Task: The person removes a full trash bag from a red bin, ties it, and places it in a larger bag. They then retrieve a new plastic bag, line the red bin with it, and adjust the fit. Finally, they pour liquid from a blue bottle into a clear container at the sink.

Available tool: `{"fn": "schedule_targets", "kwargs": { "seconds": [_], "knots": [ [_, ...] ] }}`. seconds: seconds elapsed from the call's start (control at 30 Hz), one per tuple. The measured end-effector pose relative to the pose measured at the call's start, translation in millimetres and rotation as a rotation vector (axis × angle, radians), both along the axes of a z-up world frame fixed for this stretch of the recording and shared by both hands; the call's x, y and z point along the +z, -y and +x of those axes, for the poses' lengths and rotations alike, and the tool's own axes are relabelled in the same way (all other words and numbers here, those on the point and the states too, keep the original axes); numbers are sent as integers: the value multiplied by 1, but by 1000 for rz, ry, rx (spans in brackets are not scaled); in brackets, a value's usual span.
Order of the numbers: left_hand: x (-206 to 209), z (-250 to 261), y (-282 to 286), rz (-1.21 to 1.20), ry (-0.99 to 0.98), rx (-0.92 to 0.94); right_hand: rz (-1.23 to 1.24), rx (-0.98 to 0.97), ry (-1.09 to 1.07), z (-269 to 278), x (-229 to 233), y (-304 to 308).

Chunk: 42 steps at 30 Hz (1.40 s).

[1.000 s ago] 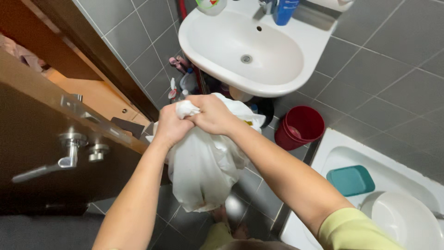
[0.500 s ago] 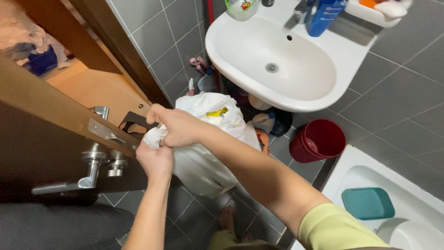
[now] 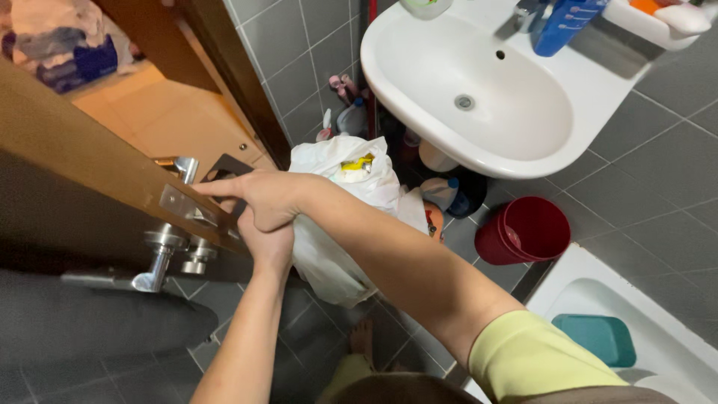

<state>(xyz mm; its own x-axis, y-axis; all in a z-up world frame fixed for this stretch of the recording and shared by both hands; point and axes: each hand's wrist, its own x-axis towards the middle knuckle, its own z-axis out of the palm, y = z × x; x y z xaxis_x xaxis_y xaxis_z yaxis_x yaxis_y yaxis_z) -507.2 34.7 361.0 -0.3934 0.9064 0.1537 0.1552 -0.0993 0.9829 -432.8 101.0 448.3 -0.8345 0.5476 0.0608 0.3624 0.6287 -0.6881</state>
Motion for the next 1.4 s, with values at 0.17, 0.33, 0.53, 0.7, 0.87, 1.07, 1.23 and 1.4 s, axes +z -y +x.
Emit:
{"fn": "schedule_targets", "kwargs": {
  "seconds": [0.17,0.33,0.53,0.7,0.87,1.07,1.23,1.4],
  "knots": [
    [-2,4,18,-1,-72,36,-70,120,-197,25,-6,7],
    [-3,15,34,-109,-62,91,79,-243,-126,71,-13,22],
    [-33,3,45,-173,92,152,-42,-333,-310,125,-43,45],
    [-54,0,41,-153,117,194,-97,-514,-109,157,-87,58],
    [-71,-19,35,-69,-51,232,-109,-587,-114,187,-139,72],
    [-121,-40,23,-6,-124,309,-96,-893,-178,228,-266,92],
    [-162,-40,-3,83,-93,308,112,-1005,-75,278,-402,120],
    [-212,-27,-12,123,-98,275,212,-1253,-62,312,-512,157]
  ]
}}
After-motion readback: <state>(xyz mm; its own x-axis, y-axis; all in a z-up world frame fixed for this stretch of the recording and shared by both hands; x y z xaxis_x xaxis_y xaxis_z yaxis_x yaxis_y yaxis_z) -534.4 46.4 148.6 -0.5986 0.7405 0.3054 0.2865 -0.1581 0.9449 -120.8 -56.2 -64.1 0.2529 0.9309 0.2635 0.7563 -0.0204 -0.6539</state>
